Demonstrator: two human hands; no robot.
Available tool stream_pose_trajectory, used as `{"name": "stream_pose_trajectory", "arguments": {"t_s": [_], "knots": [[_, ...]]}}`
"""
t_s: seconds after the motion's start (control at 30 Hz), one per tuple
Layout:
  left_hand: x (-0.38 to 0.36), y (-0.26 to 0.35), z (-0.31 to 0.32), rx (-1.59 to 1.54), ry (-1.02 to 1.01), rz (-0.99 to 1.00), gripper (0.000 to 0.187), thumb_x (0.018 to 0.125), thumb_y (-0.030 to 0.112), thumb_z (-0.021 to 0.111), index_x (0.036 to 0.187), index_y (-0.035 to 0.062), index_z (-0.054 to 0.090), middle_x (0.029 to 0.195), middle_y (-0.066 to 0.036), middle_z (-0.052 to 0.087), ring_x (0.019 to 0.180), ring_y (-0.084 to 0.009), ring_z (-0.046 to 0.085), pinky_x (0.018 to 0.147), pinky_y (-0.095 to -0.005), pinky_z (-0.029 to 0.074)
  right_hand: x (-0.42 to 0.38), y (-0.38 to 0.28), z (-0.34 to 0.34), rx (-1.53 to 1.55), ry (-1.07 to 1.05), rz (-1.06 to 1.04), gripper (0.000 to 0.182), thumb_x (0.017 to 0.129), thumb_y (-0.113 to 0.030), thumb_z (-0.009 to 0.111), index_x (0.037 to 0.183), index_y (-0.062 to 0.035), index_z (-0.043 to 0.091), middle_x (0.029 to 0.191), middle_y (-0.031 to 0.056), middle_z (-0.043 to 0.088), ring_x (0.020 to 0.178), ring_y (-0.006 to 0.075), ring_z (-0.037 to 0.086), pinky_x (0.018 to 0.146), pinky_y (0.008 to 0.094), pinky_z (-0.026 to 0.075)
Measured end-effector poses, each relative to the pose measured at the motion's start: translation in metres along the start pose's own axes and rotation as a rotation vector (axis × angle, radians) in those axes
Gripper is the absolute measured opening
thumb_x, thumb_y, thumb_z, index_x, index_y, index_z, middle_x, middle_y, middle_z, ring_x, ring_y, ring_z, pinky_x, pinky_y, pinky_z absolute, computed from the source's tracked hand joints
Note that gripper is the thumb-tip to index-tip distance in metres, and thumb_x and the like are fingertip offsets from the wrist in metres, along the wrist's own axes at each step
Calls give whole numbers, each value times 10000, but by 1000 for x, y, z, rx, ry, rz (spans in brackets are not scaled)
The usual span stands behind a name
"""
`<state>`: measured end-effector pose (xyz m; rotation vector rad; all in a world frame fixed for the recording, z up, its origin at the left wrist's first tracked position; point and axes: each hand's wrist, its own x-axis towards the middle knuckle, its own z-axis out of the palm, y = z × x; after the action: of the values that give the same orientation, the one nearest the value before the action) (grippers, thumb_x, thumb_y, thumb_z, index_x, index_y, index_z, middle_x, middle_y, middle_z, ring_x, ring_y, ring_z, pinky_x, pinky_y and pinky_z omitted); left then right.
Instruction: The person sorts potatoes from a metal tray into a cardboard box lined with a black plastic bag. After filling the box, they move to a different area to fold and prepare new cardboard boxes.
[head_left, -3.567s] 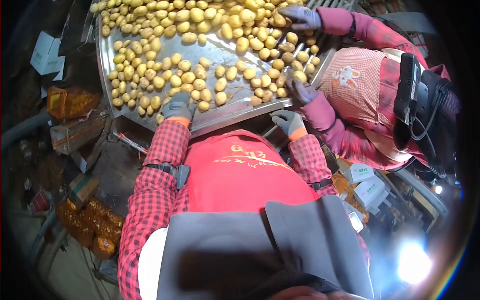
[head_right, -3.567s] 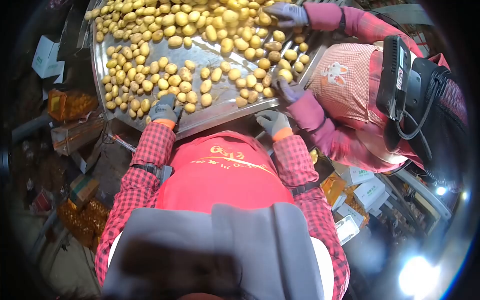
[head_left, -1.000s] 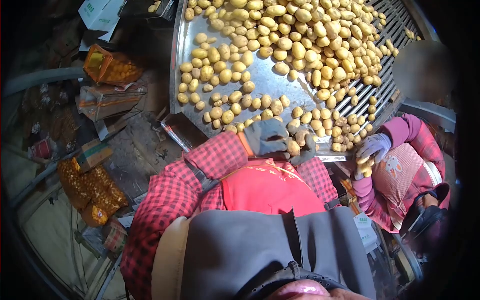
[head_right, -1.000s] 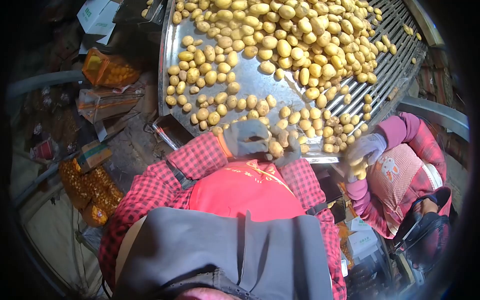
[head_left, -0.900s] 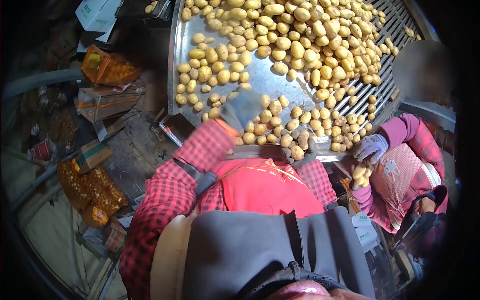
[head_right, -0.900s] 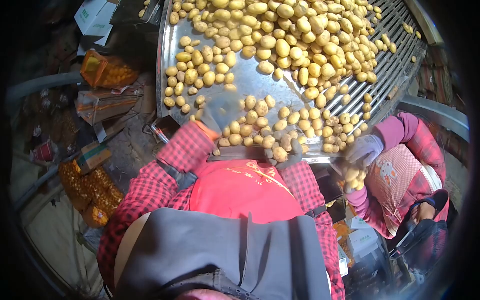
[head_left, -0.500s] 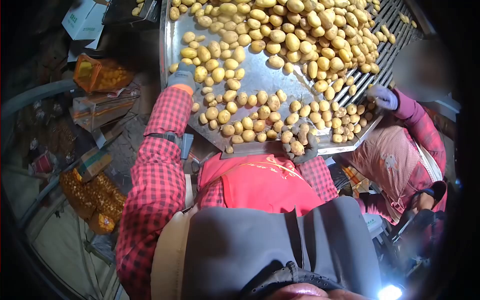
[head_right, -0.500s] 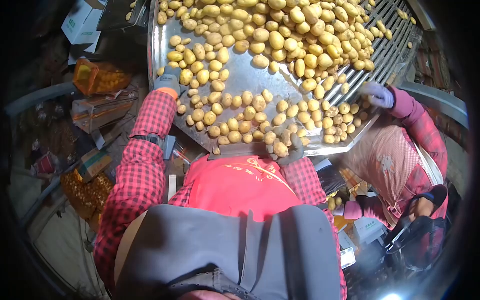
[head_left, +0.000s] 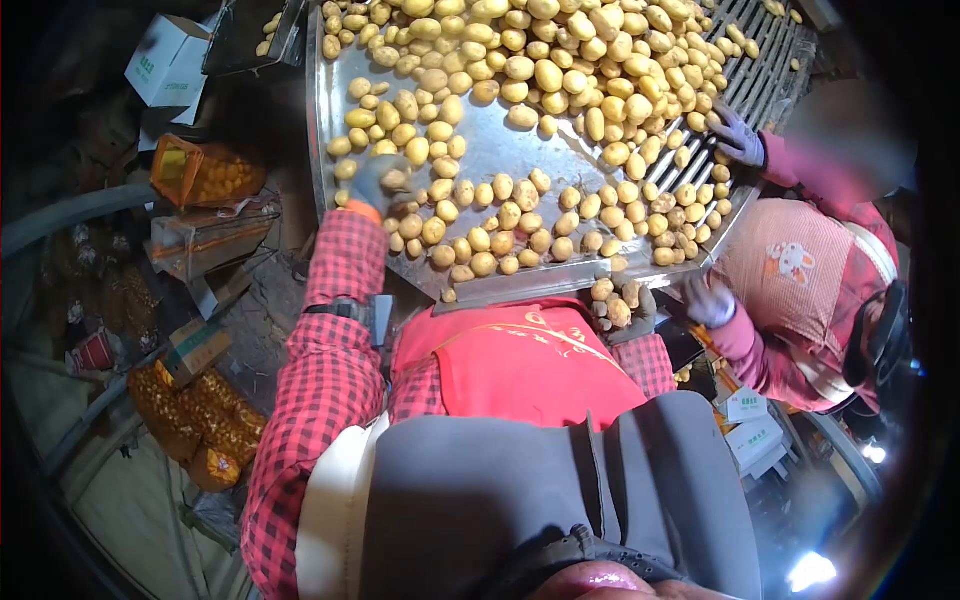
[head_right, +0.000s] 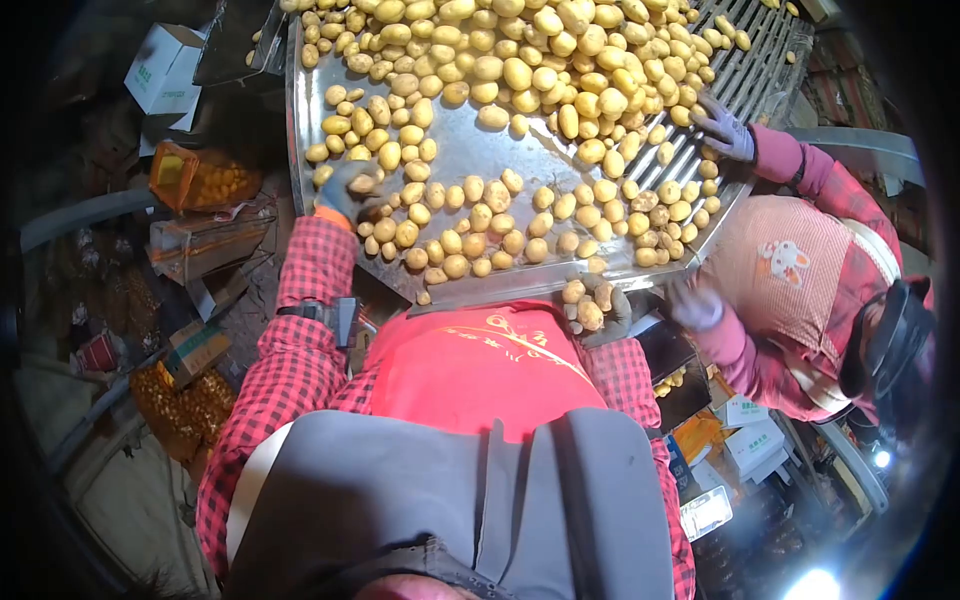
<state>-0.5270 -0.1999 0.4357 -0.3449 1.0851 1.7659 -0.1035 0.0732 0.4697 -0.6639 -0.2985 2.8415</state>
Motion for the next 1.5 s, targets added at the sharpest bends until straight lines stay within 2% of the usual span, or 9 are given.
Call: {"name": "stream_pose_trajectory", "arguments": {"t_s": [0.2,0.37,0.53,0.63,0.77,1.0,1.2,1.27,1.5], "knots": [[22,-81,63,1777,401,550,363,885,247,599,1231,140,621,1190,-135,665,1136,-328,620,977,-419,482,-47,-14,-29,28,-38,15,598,906,-457,632,1234,38,567,1245,282,568,881,380,682,581,396,613],[7,-99,125,2206,169,23,443,862,264,611,1297,179,605,1232,-147,651,1155,-363,602,990,-458,474,-127,-25,-93,-35,66,-192,476,900,-457,643,1047,-6,611,1309,222,570,785,353,653,496,363,555],[31,-80,104,2063,72,230,321,924,269,521,1182,175,687,1056,-92,700,965,-271,649,862,-356,505,-261,-18,-155,-22,631,-298,430,871,-429,590,1059,-43,621,1037,163,646,706,294,638,449,323,495],[-30,-117,171,396,235,-66,309,980,328,530,1110,85,669,886,-37,676,747,-173,642,609,-284,522,-318,1,-171,73,874,-297,284,833,-389,610,742,-144,499,880,130,641,645,279,603,428,320,427],[-60,-181,232,520,-114,-299,321,914,345,618,1028,50,673,675,-44,578,465,-103,471,398,-211,331,-355,26,-169,148,772,-431,381,835,-475,664,720,-161,482,984,134,661,669,285,628,440,333,456],[-66,-278,301,887,-722,-320,314,909,249,622,1120,19,648,839,-104,618,666,-199,601,527,-313,503,-331,-68,-206,197,693,-695,466,836,-587,634,968,-140,620,979,107,678,758,276,630,506,324,458],[-77,-298,328,735,-539,-566,428,872,183,667,1243,-10,579,1042,-127,632,858,-219,644,601,-311,517,-357,-216,-162,525,1263,-978,766,898,-686,518,1417,-135,400,1324,161,548,1122,348,594,840,424,584],[-72,-307,334,809,-599,-490,464,874,178,669,1278,-16,549,1094,-134,621,912,-230,644,645,-324,535,-345,-211,-168,414,1035,-1035,876,887,-662,566,1503,-118,260,1482,213,361,1284,411,453,961,508,528],[-105,-346,392,1327,-1011,205,606,852,148,692,1391,-6,463,1267,-165,589,1066,-246,634,931,-353,527,-209,-87,-52,80,452,-267,480,905,-546,607,1209,-176,580,1153,60,604,905,202,597,690,357,499]]}}
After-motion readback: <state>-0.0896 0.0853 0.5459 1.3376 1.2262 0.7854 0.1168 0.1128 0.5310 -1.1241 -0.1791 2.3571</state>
